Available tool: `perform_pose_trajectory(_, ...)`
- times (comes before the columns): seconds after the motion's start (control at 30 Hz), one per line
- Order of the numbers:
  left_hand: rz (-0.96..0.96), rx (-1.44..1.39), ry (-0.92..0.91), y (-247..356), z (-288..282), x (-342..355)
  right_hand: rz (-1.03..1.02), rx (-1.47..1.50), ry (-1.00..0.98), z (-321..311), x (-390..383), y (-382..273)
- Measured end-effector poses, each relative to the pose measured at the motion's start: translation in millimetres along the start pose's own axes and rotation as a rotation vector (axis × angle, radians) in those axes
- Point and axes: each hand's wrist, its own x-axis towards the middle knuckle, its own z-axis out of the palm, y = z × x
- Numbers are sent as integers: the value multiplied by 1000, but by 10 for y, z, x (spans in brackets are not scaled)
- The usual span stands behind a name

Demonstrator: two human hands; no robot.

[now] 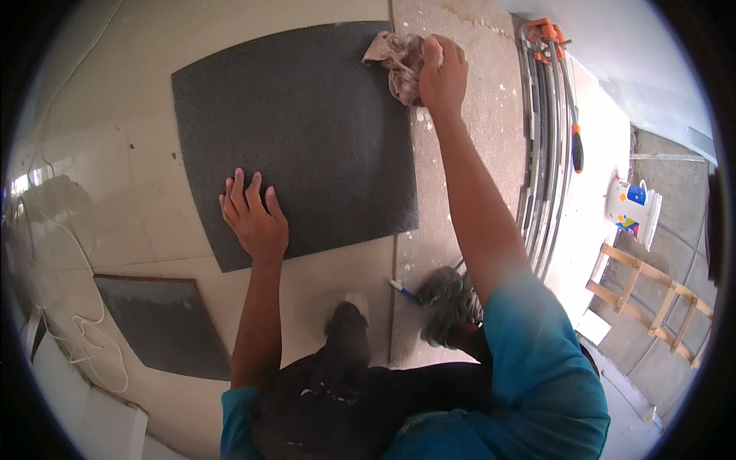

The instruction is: The person measures and marks dark gray tiles with a tape measure and pen, then uses a manual tile cutter to score and snap them into smaller pieces. The person also wipes the tile surfaces with a cloth between cuts.

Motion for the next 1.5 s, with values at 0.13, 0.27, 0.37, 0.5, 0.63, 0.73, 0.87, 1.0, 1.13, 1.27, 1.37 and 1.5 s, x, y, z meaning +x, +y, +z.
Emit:
perform_pose_trajectory(0.13,-10,4,-7,-26,4,5,-450,-102,-74,82,-439,-136)
perform_pose_trajectory(0.27,7,-4,-19,25,6,14,-514,-146,-136,566,47,-47)
perform_pose_trajectory(0.37,7,-3,-23,48,5,27,-363,-159,-172,664,427,-106)
perform_pose_trajectory(0.5,-5,21,-8,-31,-7,14,-450,-44,-87,473,-252,-155)
perform_pose_trajectory(0.63,16,-3,-33,0,19,12,-407,-105,-193,645,243,-53)
perform_pose_trajectory(0.73,-8,30,-50,46,-6,48,-210,-91,-202,673,308,-237)
perform_pose_trajectory(0.87,-17,54,-34,-1,25,13,-386,6,-78,402,-303,-246)
perform_pose_trajectory(1.0,13,15,-38,-4,4,-19,-99,-208,-238,493,195,-358)
perform_pose_trajectory(1.13,16,6,-36,0,42,9,-47,-268,-211,525,82,-371)
perform_pose_trajectory(1.27,-15,41,-10,-24,42,-4,-182,-200,-267,486,-170,-291)
perform_pose_trajectory(1.37,32,3,4,7,75,5,-99,-246,-258,571,723,-491)
perform_pose_trajectory(1.5,-2,31,-31,-13,33,1,-134,-168,-409,341,23,-431)
